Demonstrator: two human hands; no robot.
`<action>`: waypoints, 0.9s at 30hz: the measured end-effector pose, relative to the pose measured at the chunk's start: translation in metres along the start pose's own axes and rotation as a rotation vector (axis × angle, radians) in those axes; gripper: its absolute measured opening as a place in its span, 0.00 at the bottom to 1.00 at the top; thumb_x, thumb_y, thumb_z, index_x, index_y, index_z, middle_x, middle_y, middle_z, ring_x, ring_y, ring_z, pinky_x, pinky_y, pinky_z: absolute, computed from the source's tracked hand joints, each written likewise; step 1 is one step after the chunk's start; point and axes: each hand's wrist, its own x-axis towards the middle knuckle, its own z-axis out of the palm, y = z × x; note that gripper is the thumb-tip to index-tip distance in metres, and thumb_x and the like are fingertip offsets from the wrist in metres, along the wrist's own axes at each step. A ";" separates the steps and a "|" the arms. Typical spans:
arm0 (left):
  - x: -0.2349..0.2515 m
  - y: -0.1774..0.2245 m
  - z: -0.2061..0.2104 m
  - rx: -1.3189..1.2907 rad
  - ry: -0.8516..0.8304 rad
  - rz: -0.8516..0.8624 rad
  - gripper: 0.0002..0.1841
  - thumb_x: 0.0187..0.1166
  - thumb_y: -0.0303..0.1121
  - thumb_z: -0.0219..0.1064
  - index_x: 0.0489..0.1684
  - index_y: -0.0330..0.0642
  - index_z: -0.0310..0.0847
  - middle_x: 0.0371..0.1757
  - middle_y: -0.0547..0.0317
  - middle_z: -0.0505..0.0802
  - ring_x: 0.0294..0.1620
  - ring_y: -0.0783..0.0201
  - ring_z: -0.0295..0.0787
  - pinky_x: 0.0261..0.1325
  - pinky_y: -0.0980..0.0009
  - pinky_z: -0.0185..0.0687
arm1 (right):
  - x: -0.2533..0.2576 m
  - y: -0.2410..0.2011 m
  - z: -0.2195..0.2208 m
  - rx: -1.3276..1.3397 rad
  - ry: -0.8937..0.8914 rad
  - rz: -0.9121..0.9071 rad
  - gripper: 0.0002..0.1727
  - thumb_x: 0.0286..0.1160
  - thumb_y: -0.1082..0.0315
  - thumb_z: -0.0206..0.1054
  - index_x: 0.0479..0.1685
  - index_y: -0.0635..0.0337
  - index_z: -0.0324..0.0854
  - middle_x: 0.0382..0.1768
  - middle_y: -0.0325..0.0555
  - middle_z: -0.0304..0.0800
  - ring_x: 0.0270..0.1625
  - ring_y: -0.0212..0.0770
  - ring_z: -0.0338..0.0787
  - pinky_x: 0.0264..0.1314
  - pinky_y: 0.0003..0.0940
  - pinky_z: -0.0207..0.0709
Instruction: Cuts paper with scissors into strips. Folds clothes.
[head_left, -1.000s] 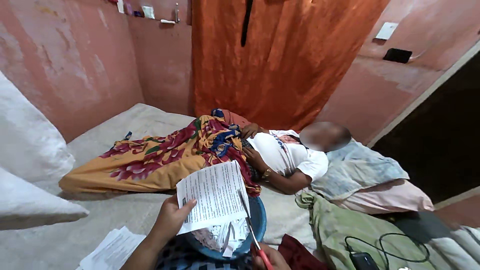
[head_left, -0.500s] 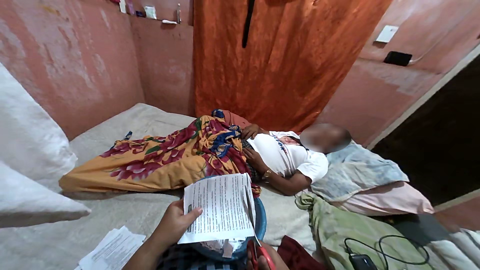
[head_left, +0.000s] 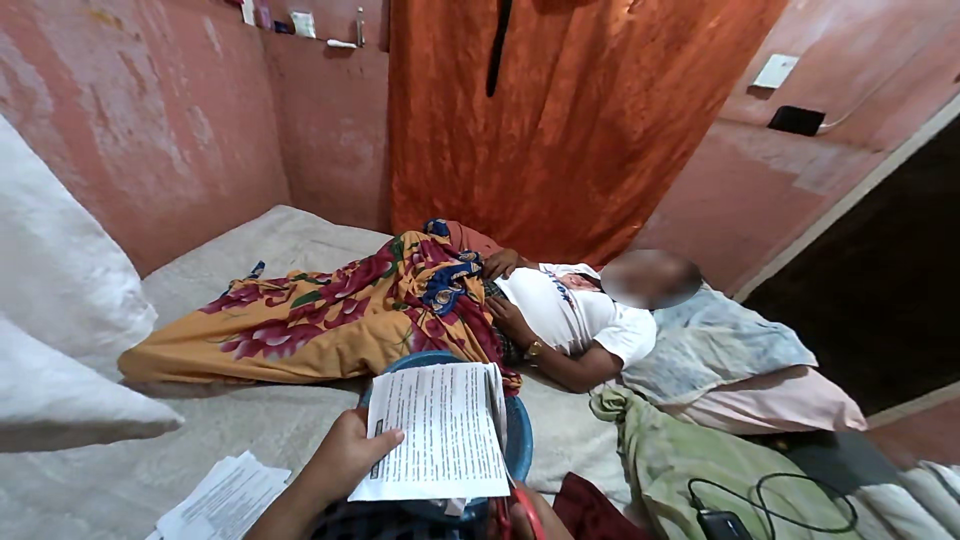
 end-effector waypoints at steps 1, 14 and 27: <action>0.000 0.000 0.000 0.015 -0.012 -0.009 0.10 0.74 0.19 0.70 0.50 0.36 0.86 0.36 0.63 0.97 0.35 0.73 0.96 0.45 0.73 0.94 | 0.001 -0.002 0.000 0.002 0.001 -0.003 0.41 0.73 0.28 0.59 0.52 0.65 0.77 0.30 0.32 0.90 0.30 0.26 0.88 0.34 0.26 0.83; 0.002 -0.002 -0.005 0.166 -0.050 -0.081 0.09 0.77 0.22 0.70 0.51 0.36 0.86 0.38 0.61 0.97 0.36 0.73 0.95 0.47 0.72 0.93 | 0.003 -0.005 0.012 0.119 0.103 0.034 0.14 0.85 0.63 0.55 0.34 0.60 0.81 0.20 0.34 0.88 0.22 0.29 0.88 0.28 0.28 0.85; -0.001 0.002 -0.024 0.128 -0.094 -0.103 0.10 0.75 0.19 0.69 0.50 0.36 0.86 0.37 0.61 0.97 0.36 0.71 0.96 0.46 0.71 0.94 | 0.002 -0.007 0.011 0.093 -0.001 0.090 0.11 0.81 0.61 0.57 0.40 0.59 0.77 0.22 0.29 0.86 0.23 0.26 0.85 0.30 0.26 0.82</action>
